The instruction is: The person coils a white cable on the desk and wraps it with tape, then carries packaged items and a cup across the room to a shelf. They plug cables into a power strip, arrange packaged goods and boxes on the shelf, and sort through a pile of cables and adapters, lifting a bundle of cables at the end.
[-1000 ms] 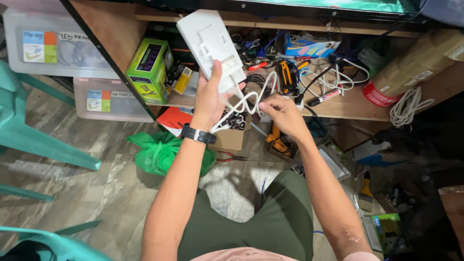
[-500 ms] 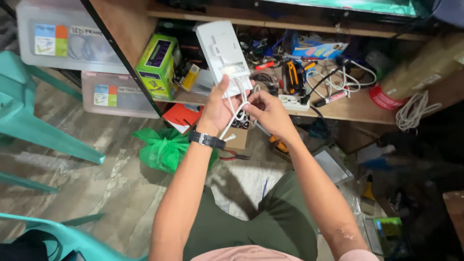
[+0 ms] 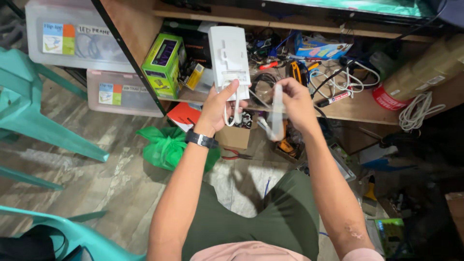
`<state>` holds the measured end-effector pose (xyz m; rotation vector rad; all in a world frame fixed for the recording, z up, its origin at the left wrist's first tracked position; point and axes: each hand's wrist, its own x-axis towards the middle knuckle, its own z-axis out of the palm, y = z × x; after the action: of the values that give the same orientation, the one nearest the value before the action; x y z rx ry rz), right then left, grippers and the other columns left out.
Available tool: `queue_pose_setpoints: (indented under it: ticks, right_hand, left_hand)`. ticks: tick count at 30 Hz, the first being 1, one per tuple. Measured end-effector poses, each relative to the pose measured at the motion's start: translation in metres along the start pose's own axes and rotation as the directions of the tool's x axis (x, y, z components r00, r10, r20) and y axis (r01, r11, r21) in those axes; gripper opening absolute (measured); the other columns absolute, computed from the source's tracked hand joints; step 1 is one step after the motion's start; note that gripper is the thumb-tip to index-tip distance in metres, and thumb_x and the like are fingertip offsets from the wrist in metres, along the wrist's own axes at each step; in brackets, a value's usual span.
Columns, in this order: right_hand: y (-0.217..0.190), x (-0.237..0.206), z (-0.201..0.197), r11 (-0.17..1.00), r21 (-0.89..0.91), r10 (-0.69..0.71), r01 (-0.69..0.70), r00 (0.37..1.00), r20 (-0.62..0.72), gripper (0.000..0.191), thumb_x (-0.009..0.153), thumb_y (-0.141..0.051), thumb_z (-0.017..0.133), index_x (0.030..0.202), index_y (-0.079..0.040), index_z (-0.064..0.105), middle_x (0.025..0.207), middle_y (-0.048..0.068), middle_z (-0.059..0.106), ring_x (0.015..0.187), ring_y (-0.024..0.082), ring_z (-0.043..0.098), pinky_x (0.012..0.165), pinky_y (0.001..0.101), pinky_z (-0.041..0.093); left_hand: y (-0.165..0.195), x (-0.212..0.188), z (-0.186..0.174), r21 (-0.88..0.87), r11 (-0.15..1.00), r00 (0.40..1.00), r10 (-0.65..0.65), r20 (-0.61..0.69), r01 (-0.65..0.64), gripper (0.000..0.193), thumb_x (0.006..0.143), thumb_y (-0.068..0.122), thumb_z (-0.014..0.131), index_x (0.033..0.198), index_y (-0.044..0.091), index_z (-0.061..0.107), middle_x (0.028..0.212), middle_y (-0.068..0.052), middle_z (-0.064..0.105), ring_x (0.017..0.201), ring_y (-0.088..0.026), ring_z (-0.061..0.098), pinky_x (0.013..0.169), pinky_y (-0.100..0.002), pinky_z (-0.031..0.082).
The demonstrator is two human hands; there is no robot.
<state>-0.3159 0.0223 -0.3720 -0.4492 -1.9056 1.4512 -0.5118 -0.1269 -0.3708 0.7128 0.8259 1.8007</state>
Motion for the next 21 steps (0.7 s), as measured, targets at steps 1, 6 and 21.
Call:
queue_pose_setpoints:
  ticks: [1, 6, 21]
  right_hand:
    - [-0.002, 0.000, -0.004, 0.975, 0.220, -0.013, -0.006, 0.996, 0.085, 0.009, 0.099, -0.009, 0.068, 0.101, -0.001, 0.066, 0.095, 0.007, 0.071, 0.084, 0.012, 0.063, 0.075, 0.0265, 0.050]
    - [-0.007, -0.002, -0.001, 0.964, 0.241, 0.062, -0.115, 0.974, 0.216, 0.027, 0.095, -0.018, 0.070, 0.113, 0.003, 0.066, 0.102, 0.011, 0.071, 0.092, 0.020, 0.069, 0.085, 0.0350, 0.057]
    - [0.031, -0.001, 0.055, 0.890, 0.137, 0.415, -0.435, 0.897, 0.150, 0.031, 0.097, -0.011, 0.066, 0.120, 0.007, 0.058, 0.091, 0.007, 0.063, 0.070, 0.012, 0.058, 0.060, 0.0313, 0.053]
  left_hand:
    - [-0.001, 0.001, 0.002, -0.005, 1.000, 0.999, 0.029, -0.016, -0.029, 0.044, 0.100, 0.029, 0.071, 0.134, 0.002, 0.060, 0.115, -0.014, 0.070, 0.069, -0.015, 0.065, 0.052, -0.026, 0.050]
    - [0.003, 0.005, 0.008, -0.062, 0.989, 0.991, 0.131, -0.037, -0.134, 0.039, 0.099, 0.022, 0.072, 0.129, 0.000, 0.061, 0.115, -0.014, 0.072, 0.062, -0.011, 0.057, 0.048, -0.024, 0.041]
    - [0.010, 0.000, 0.003, -0.177, 0.984, 0.999, 0.037, 0.023, -0.032, 0.037, 0.095, 0.021, 0.073, 0.125, 0.001, 0.064, 0.106, -0.013, 0.072, 0.072, -0.018, 0.068, 0.056, -0.029, 0.052]
